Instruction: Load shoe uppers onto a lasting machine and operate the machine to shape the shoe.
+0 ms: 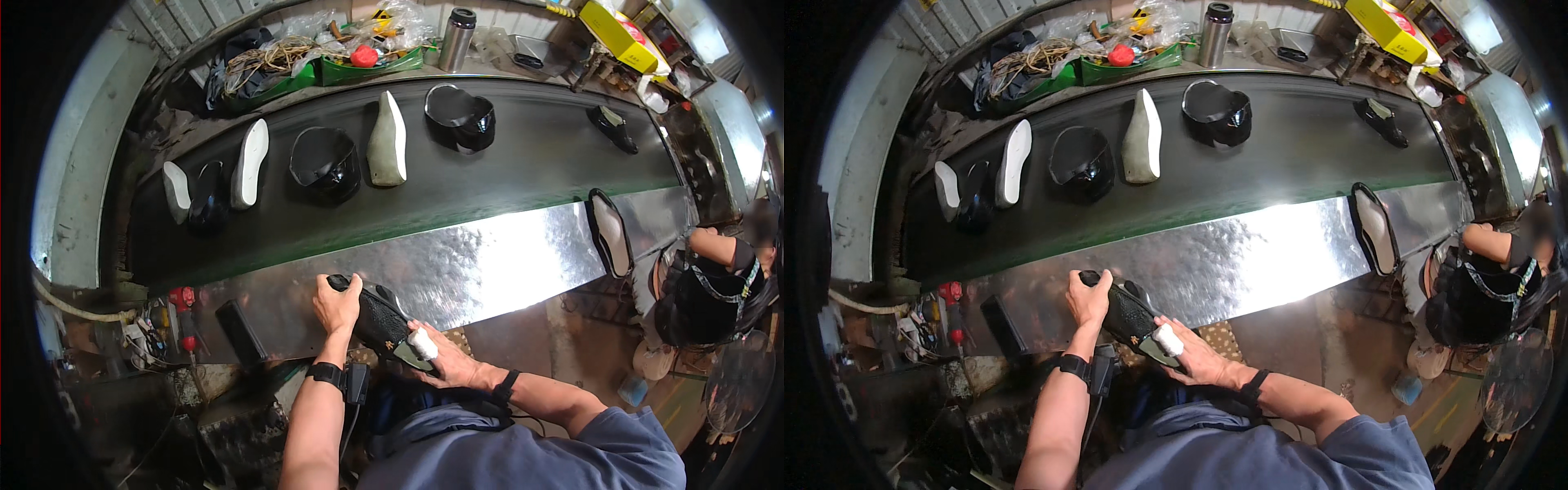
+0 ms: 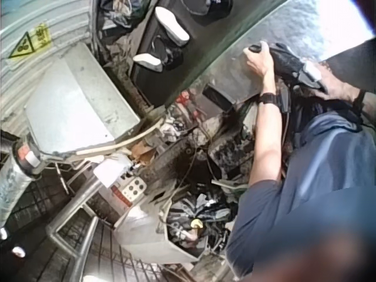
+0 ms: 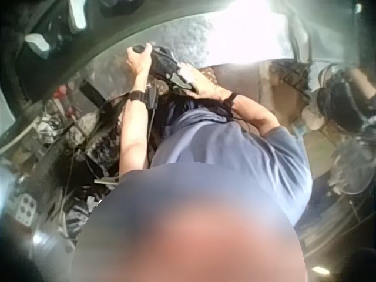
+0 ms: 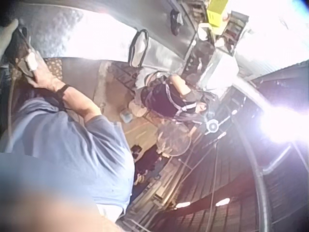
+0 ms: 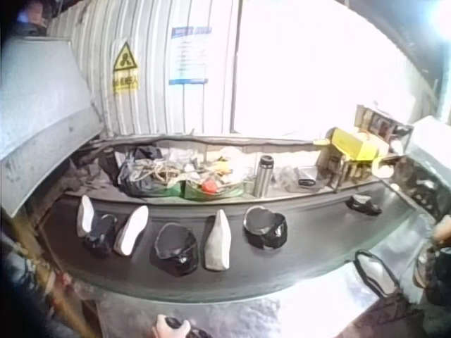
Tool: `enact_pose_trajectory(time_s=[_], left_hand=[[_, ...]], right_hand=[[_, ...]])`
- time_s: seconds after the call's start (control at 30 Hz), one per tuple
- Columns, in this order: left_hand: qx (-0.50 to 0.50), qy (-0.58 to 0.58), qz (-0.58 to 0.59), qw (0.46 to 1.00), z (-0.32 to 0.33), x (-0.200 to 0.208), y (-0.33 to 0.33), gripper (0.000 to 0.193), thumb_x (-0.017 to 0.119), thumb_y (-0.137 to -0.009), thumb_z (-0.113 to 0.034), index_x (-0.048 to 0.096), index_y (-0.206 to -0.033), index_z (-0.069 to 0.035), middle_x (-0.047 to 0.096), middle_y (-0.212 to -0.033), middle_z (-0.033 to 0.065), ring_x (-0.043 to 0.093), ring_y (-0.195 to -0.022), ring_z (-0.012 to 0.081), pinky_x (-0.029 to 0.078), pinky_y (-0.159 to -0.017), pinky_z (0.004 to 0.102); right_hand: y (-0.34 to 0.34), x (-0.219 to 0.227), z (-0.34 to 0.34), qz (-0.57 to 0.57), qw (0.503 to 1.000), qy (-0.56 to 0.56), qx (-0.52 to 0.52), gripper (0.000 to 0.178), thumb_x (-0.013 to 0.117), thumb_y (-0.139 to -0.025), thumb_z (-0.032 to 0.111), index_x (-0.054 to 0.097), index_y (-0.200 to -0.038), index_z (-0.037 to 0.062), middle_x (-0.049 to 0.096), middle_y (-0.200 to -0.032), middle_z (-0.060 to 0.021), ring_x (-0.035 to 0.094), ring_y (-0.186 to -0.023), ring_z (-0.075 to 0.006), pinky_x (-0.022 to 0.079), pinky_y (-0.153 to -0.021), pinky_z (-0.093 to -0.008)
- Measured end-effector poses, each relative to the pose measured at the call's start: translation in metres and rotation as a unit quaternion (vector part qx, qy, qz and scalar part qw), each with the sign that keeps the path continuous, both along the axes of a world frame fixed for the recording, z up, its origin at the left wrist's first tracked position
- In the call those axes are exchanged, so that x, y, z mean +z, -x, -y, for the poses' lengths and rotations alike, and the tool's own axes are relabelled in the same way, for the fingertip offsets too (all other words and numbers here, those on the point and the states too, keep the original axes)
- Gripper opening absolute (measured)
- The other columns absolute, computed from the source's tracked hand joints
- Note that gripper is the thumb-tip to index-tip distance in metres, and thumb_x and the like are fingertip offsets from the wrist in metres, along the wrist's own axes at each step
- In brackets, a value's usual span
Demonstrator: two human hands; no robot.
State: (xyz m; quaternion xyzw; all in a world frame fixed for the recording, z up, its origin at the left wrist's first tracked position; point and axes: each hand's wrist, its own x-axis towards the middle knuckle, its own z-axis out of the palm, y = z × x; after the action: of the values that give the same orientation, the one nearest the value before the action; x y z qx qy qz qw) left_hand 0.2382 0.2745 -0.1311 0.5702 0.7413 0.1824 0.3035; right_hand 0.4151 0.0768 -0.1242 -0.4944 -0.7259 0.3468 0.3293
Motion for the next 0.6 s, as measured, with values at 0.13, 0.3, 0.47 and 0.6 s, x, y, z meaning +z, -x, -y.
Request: enact_pose_trajectory(time_s=[0.13, 0.3, 0.47, 0.6], left_hand=[[0.046, -0.035, 0.027, 0.998, -0.004, -0.020, 0.014, 0.039, 0.076, -0.073, -0.032, 0.063, -0.089, 0.001, 0.069, -0.085, 0.0185, 0.067, -0.083, 0.0371, 0.051, -0.079, 0.0470], [0.176, -0.041, 0.125, 0.976, 0.002, 0.014, 0.034, 0.030, 0.074, -0.071, -0.023, 0.065, -0.082, 0.003, 0.069, -0.077, 0.0148, 0.066, -0.072, 0.0281, 0.051, -0.071, 0.0419], [0.270, -0.102, 0.205, 0.935, 0.012, 0.085, 0.100, 0.020, 0.073, -0.073, -0.015, 0.063, -0.079, 0.001, 0.064, -0.073, 0.0034, 0.057, -0.067, 0.0145, 0.047, -0.065, 0.0333], [0.289, -0.142, 0.265, 0.909, 0.041, 0.146, 0.151, 0.016, 0.074, -0.076, -0.012, 0.064, -0.083, -0.002, 0.064, -0.076, 0.0011, 0.056, -0.068, 0.0114, 0.047, -0.065, 0.0298]], right_hand=[[0.003, -0.002, -0.009, -0.054, 0.998, 0.011, 0.011, 0.088, 0.076, -0.081, 0.016, 0.026, -0.152, -0.0012, 0.030, -0.156, -0.0268, 0.030, -0.146, -0.0416, 0.025, -0.121, -0.0513], [0.008, 0.010, -0.014, -0.053, 0.995, -0.088, 0.009, 0.084, 0.081, -0.076, 0.017, 0.036, -0.146, -0.0017, 0.034, -0.154, -0.0265, 0.033, -0.145, -0.0414, 0.025, -0.120, -0.0518], [0.037, 0.091, -0.045, -0.198, 0.977, -0.024, 0.079, 0.094, 0.084, -0.079, 0.020, 0.029, -0.152, -0.0020, 0.029, -0.158, -0.0254, 0.026, -0.150, -0.0376, 0.019, -0.122, -0.0503], [0.077, 0.142, -0.077, -0.404, 0.869, 0.282, 0.044, 0.109, 0.078, -0.088, 0.030, -0.001, -0.157, -0.0018, 0.013, -0.165, -0.0204, 0.014, -0.153, -0.0340, 0.021, -0.122, -0.0458]])
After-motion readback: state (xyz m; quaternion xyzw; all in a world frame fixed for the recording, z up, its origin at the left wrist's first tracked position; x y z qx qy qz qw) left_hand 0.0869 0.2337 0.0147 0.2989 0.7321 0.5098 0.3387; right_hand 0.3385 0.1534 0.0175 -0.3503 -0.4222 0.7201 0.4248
